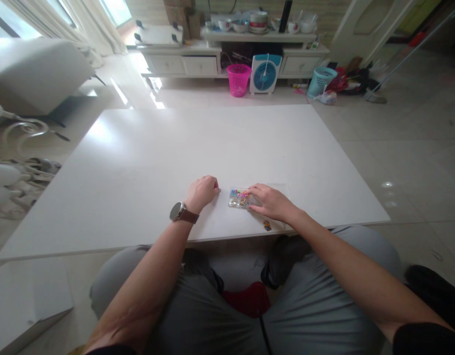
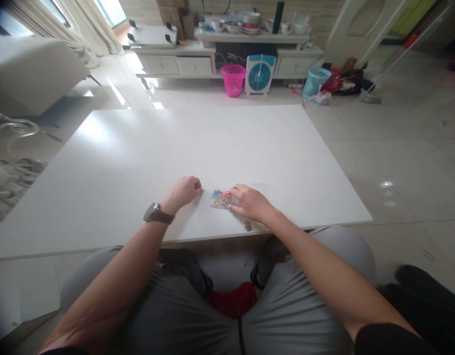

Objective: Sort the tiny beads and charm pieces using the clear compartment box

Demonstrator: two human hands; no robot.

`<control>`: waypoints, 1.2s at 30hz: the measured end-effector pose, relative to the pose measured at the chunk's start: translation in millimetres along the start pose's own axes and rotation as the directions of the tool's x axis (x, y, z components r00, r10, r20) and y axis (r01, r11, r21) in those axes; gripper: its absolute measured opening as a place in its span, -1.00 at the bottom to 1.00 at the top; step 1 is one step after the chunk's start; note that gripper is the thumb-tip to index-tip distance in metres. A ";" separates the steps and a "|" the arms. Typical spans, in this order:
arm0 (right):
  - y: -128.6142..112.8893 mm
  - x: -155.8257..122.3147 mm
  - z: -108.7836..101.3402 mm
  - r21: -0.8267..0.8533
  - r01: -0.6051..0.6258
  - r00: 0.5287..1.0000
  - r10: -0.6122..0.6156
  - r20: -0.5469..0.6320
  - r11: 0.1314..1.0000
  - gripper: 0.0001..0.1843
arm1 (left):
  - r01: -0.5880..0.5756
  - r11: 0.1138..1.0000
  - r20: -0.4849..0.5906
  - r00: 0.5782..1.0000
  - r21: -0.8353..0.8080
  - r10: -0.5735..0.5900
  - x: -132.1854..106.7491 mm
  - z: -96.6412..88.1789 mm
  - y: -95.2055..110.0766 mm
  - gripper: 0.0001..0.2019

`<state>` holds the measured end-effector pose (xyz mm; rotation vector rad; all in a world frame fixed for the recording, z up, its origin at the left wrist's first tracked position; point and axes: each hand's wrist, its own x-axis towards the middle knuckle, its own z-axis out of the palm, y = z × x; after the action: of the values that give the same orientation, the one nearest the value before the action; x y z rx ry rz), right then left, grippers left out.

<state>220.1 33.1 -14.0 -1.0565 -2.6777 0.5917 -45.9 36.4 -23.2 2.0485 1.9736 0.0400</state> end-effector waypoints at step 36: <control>4.2 -1.5 1.2 -0.012 0.026 1.000 -0.026 -0.005 1.000 -0.59 | 0.051 0.998 0.087 0.995 -0.037 -0.048 -5.9 -12.6 -12.8 -0.86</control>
<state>223.4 34.5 -17.0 -1.0228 -2.6897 0.5681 -61.5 33.2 -13.0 1.9425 1.9544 -0.0196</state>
